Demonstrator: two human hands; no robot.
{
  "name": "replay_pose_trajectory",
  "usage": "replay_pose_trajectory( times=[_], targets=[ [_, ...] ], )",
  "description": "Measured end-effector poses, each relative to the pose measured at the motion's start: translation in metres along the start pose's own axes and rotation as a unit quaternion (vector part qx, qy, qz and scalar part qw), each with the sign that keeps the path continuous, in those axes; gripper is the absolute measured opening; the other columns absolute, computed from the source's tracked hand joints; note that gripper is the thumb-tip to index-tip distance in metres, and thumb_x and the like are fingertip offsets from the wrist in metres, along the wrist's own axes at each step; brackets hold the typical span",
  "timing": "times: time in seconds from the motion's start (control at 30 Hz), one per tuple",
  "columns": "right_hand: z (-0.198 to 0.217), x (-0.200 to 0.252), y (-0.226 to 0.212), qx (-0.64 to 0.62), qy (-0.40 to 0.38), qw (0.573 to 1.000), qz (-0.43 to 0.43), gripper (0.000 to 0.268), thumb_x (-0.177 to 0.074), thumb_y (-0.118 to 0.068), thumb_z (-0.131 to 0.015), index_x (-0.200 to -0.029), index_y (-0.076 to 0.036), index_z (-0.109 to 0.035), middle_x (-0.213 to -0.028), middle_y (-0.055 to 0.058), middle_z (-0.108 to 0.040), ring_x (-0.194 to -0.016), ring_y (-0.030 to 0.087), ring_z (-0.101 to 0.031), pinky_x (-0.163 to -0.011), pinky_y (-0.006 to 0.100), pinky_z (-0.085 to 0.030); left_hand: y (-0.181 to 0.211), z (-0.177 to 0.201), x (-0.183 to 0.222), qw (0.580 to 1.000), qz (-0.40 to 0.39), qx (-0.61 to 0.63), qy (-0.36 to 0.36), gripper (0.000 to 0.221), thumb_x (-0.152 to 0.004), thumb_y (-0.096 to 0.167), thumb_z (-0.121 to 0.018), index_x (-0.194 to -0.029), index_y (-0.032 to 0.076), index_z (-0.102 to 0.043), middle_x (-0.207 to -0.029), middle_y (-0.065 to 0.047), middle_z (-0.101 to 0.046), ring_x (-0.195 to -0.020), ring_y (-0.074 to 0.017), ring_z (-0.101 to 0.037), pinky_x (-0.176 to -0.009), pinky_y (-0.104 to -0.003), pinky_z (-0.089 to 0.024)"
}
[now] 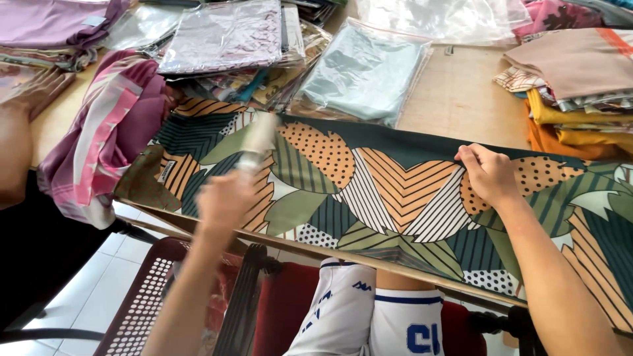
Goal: Unfolding a piece of patterned fabric on a table and cleaning it thoroughly with a lint roller.
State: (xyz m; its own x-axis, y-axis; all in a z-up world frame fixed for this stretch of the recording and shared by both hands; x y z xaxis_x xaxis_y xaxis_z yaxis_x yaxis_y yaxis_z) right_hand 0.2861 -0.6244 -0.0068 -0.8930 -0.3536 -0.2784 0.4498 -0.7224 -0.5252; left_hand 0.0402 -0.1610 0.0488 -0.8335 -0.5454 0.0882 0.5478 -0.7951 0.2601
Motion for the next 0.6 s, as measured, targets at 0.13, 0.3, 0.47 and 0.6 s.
replay_pose_trajectory(
  times=[0.13,0.3,0.47,0.6],
  targets=[
    [-0.005,-0.002,0.000,0.028,-0.002,1.000,-0.002,0.048,-0.116,-0.043,-0.041,-0.109,-0.012,-0.076,-0.079,0.004,-0.074,-0.072,0.026,-0.069,-0.061,0.041,-0.046,-0.139,0.029,-0.046,0.976,0.154,-0.077,0.130,0.047,-0.107,0.046,-0.050,-0.112,0.006,-0.076,-0.106,-0.027,-0.075,-0.097,-0.0466,-0.071,-0.080,-0.058,-0.055],
    [-0.008,-0.007,0.006,0.040,0.002,0.999,-0.010,0.048,-0.115,-0.045,-0.041,-0.109,-0.014,-0.077,-0.081,0.005,-0.075,-0.084,0.031,-0.070,-0.068,0.046,-0.049,-0.090,0.036,-0.014,0.978,0.086,-0.073,0.173,0.041,-0.110,0.039,-0.052,-0.111,0.004,-0.074,-0.095,-0.024,-0.075,-0.084,-0.0417,-0.072,-0.070,-0.053,-0.056],
    [0.000,0.000,0.002,0.030,0.000,1.000,0.006,0.045,-0.117,-0.041,-0.040,-0.105,-0.014,-0.074,-0.059,0.006,-0.060,-0.064,0.028,-0.062,-0.061,0.042,-0.043,0.033,-0.015,0.077,0.978,-0.135,-0.094,0.132,0.040,-0.105,0.042,-0.045,-0.085,0.013,-0.062,-0.061,-0.015,-0.062,-0.050,-0.0357,-0.064,-0.043,-0.048,-0.050],
    [0.004,0.002,-0.004,-0.003,-0.017,1.000,-0.016,0.048,-0.117,-0.043,-0.039,-0.104,-0.013,-0.074,-0.050,0.003,-0.044,-0.052,0.021,-0.049,-0.058,0.038,-0.036,0.046,-0.024,0.108,0.979,-0.206,0.010,-0.001,0.031,-0.103,0.038,-0.055,-0.084,0.015,-0.059,-0.072,-0.002,-0.063,-0.056,-0.0240,-0.054,-0.046,-0.042,-0.040]
  ],
)
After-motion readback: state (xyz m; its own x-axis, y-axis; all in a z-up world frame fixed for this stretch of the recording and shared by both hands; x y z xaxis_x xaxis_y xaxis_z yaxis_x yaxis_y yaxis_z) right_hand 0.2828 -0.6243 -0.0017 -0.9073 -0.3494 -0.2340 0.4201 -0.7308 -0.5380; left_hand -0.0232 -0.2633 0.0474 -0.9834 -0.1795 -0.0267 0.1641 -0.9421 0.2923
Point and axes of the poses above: each hand's wrist, its own x-axis away from the middle knuckle, its own z-axis out of the back of the hand, y = z × x, the point moved 4 cm from there along -x, towards the middle knuckle
